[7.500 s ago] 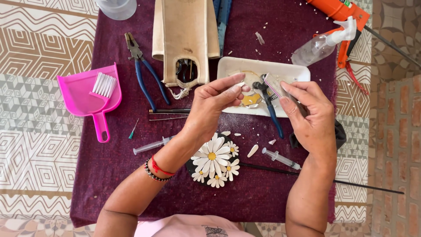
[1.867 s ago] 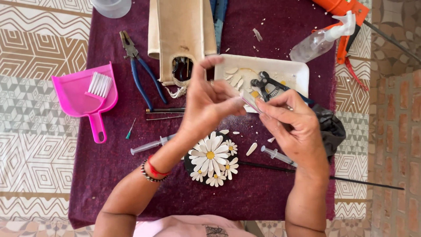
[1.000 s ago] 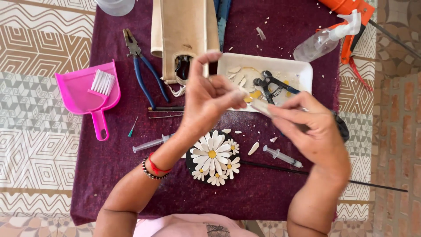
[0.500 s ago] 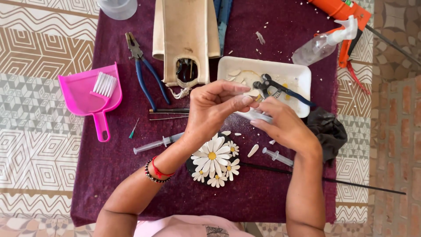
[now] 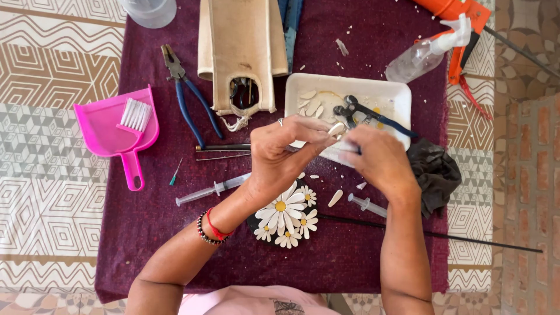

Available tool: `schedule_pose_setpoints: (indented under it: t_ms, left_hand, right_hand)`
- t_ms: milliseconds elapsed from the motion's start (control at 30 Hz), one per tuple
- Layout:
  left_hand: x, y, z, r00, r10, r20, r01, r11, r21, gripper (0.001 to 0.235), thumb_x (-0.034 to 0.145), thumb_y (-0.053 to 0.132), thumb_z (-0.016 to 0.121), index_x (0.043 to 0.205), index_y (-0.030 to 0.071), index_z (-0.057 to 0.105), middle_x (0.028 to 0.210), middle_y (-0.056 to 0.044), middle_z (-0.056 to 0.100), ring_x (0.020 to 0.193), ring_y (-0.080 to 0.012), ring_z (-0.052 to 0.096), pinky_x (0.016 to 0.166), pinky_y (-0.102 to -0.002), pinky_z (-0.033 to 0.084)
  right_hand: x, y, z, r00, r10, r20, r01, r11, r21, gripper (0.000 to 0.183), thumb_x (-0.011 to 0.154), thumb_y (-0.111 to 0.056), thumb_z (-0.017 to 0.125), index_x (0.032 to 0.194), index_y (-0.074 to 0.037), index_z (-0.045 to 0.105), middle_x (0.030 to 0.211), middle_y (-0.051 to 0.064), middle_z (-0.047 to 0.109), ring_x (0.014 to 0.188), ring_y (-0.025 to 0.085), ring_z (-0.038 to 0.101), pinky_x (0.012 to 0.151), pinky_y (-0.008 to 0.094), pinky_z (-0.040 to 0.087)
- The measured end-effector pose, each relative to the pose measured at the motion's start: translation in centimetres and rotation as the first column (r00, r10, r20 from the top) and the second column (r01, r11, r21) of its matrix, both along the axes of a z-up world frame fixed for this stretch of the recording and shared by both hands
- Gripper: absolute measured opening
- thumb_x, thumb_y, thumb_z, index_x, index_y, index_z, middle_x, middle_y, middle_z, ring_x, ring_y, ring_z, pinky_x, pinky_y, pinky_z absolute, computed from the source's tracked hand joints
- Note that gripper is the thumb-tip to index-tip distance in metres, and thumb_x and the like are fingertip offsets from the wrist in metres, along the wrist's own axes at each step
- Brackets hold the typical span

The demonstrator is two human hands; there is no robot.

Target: Crafting a decorative daisy flower by filing and gluing small petals onto a base

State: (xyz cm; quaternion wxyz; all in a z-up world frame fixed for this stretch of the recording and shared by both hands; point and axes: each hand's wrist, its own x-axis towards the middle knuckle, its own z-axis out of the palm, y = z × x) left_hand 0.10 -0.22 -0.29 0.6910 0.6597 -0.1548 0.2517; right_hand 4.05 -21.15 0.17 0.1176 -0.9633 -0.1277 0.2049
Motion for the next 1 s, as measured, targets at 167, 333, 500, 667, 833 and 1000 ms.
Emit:
schedule_pose_setpoints:
  t_ms: [167, 333, 500, 667, 833, 1000]
  left_hand:
    - [0.1, -0.5, -0.3, 0.995, 0.025, 0.095, -0.029, 0.999, 0.046, 0.010, 0.088, 0.001, 0.082, 0.090, 0.010, 0.076, 0.094, -0.007, 0.079, 0.082, -0.0272, 0.079, 0.073, -0.034, 0.063]
    - [0.1, -1.0, -1.6, 0.991, -0.009, 0.131, -0.001, 0.997, 0.078, 0.014, 0.086, -0.002, 0.081, 0.087, 0.011, 0.076, 0.097, -0.003, 0.079, 0.081, -0.0242, 0.079, 0.073, -0.034, 0.063]
    - [-0.9, -0.9, -1.3, 0.979, -0.027, 0.201, -0.007, 0.986, 0.168, 0.015, 0.091, 0.000, 0.081, 0.092, 0.001, 0.066, 0.097, -0.014, 0.074, 0.076, -0.0171, 0.074, 0.063, -0.024, 0.060]
    - [-2.2, -0.5, -0.4, 0.986, -0.001, 0.164, -0.019, 0.993, 0.115, 0.014, 0.092, -0.002, 0.079, 0.091, 0.003, 0.065, 0.092, -0.012, 0.073, 0.083, -0.0205, 0.075, 0.072, -0.028, 0.061]
    - [-4.0, 0.2, -1.5, 0.991, -0.020, 0.133, 0.004, 0.993, 0.121, 0.013, 0.092, -0.006, 0.076, 0.088, -0.003, 0.064, 0.091, -0.020, 0.071, 0.086, -0.0273, 0.073, 0.078, -0.033, 0.061]
    - [-6.0, 0.9, -3.1, 0.981, -0.174, 0.081, 0.144, 0.947, 0.288, 0.014, 0.094, -0.012, 0.070, 0.092, -0.002, 0.061, 0.093, -0.015, 0.070, 0.083, -0.0240, 0.070, 0.072, -0.032, 0.057]
  right_hand:
    - [-0.9, 1.1, 0.8, 0.971, -0.134, 0.197, -0.092, 0.551, 0.829, 0.028, 0.094, -0.011, 0.075, 0.117, 0.004, 0.070, 0.103, 0.016, 0.069, 0.088, 0.025, 0.072, 0.077, 0.036, 0.061]
    - [-2.4, 3.1, 1.6, 0.964, -0.237, 0.120, -0.047, 0.291, 0.956, 0.031, 0.081, -0.003, 0.087, 0.104, 0.010, 0.071, 0.097, 0.020, 0.066, 0.082, 0.021, 0.068, 0.075, 0.033, 0.062]
    - [-3.9, 3.0, 3.2, 0.962, -0.235, 0.139, -0.040, 0.382, 0.923, 0.006, 0.096, -0.014, 0.080, 0.097, -0.012, 0.074, 0.097, 0.001, 0.063, 0.084, 0.009, 0.054, 0.074, 0.021, 0.046]
    - [-4.9, 3.9, 3.8, 0.974, -0.216, 0.073, 0.011, 0.365, 0.931, 0.033, 0.103, -0.034, 0.065, 0.105, -0.002, 0.073, 0.097, 0.008, 0.064, 0.076, 0.015, 0.059, 0.069, 0.025, 0.053]
    - [-6.3, 2.1, 1.2, 0.987, -0.125, 0.104, -0.045, 0.406, 0.913, 0.022, 0.098, -0.015, 0.076, 0.110, 0.002, 0.069, 0.094, 0.009, 0.070, 0.075, 0.009, 0.061, 0.064, 0.018, 0.048]
    - [-7.5, 0.9, -1.7, 0.989, 0.041, 0.141, -0.145, 0.425, 0.893, 0.006, 0.101, 0.006, 0.073, 0.104, 0.006, 0.067, 0.089, 0.018, 0.073, 0.067, 0.018, 0.072, 0.059, 0.020, 0.060]
